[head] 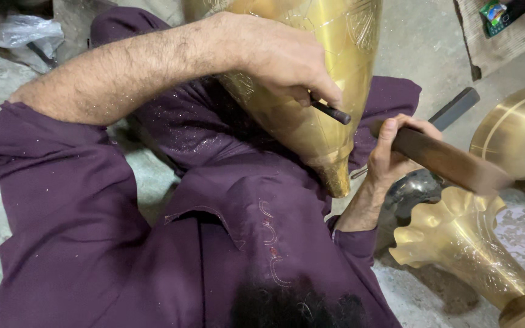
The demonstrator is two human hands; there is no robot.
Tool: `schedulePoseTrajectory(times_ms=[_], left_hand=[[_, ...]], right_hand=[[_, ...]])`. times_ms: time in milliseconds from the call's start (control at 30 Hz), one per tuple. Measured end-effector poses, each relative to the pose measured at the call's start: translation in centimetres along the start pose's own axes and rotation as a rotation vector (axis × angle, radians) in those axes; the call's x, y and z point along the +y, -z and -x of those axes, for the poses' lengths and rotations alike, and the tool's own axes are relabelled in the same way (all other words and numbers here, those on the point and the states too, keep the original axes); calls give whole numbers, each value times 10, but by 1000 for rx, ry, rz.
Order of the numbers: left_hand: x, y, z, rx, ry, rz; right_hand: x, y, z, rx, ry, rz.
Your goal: The person sits on the floor with a large brass vase held between their legs, presses a chisel against the vase surface, and strikes the chisel with a wooden mallet to carve decorative floral patterns into the brass, repositioning the chisel across different areas of the vase.
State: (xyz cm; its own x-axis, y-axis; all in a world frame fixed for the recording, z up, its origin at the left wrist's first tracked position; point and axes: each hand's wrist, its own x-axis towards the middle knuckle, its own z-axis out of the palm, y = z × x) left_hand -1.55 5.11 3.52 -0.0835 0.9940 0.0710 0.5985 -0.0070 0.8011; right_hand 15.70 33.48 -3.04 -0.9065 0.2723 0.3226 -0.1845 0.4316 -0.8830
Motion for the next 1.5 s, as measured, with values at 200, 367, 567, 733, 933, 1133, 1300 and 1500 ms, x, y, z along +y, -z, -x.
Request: schedulePoseTrajectory(times_ms=[200, 367, 567, 733, 933, 1133, 1300, 1500], left_hand=[[0, -2, 2, -14, -8, -6], [-1, -3, 1, -43, 18, -26], [3, 2, 0, -70, 36, -11], [7, 3, 1, -90, 43, 5], [7, 1, 2, -88, 10, 24], [10, -1, 2, -82, -36, 32], [14, -3, 1, -107, 3, 9], [15, -6, 0, -174, 32, -60]], right_hand=[[-16, -2, -8, -24, 144, 82], [-25, 0, -9, -115, 191, 395], [-23, -1, -5, -117, 259, 497], [-24, -2, -2, -55, 57, 163], [-34, -5, -4, 35, -56, -173], [-38, 0, -3, 107, -39, -156], [-36, 5, 3, -4, 107, 263], [-36, 4, 6, -21, 337, 499]])
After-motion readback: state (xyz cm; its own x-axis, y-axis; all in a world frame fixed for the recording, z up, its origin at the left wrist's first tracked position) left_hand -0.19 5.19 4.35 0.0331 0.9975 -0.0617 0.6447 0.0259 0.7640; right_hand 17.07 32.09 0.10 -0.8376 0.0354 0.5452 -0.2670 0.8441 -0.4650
